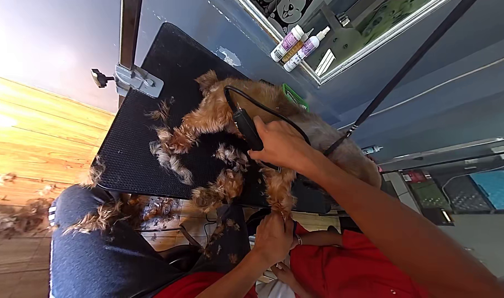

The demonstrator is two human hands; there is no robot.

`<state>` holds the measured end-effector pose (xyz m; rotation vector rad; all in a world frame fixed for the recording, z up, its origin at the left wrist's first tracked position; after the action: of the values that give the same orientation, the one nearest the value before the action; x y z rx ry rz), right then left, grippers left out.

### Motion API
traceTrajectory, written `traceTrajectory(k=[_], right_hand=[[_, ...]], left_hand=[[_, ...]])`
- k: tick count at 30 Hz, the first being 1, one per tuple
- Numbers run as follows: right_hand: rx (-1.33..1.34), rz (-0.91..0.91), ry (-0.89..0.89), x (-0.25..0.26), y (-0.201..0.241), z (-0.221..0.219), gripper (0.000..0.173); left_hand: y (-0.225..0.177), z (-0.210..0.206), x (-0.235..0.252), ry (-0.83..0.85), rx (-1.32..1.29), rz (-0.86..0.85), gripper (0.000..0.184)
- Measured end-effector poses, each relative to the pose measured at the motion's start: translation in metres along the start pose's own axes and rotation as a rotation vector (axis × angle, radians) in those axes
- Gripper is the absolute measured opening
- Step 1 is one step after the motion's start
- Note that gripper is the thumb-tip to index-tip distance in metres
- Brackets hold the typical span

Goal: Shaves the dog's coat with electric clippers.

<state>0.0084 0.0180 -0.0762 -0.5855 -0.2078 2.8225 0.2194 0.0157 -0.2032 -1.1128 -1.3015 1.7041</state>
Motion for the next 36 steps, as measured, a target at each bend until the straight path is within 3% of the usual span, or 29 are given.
traceTrajectory(k=[10, 12, 14, 16, 18, 25, 36], right_hand=[[-0.022, 0.141, 0.37, -0.011, 0.023, -0.07, 0.064], [0.112, 0.119, 0.302, -0.005, 0.014, -0.051, 0.067], [0.232, 0.057, 0.107, 0.002, -0.001, -0.017, 0.071], [0.21, 0.017, -0.103, 0.006, -0.009, 0.014, 0.076], [0.106, -0.002, -0.16, 0.008, -0.009, 0.029, 0.078], [-0.064, 0.049, 0.075, 0.023, 0.0, -0.014, 0.065], [-0.115, 0.076, 0.243, 0.014, 0.008, -0.049, 0.062]], left_hand=[[-0.003, 0.002, -0.003, 0.016, 0.03, 0.009, 0.042], [-0.003, 0.003, -0.003, 0.015, 0.029, 0.011, 0.042], [-0.003, 0.004, -0.003, 0.017, 0.032, 0.009, 0.042], [-0.003, 0.002, -0.002, 0.011, 0.037, 0.007, 0.041], [-0.005, 0.002, -0.002, 0.015, 0.054, 0.014, 0.042], [-0.008, 0.007, -0.005, 0.028, 0.113, 0.051, 0.041], [-0.003, 0.007, -0.003, -0.004, 0.089, 0.06, 0.039]])
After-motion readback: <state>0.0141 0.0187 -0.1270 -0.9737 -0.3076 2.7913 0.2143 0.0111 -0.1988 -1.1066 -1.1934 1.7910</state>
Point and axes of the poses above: each hand's wrist, its own x-axis towards the middle knuckle, its own z-axis out of the back of the hand, y = z × x, the point moved 10 cm from there along x, towards the middle knuckle, and after that the axes turned 14 degrees about x, right-handed, at the moved point
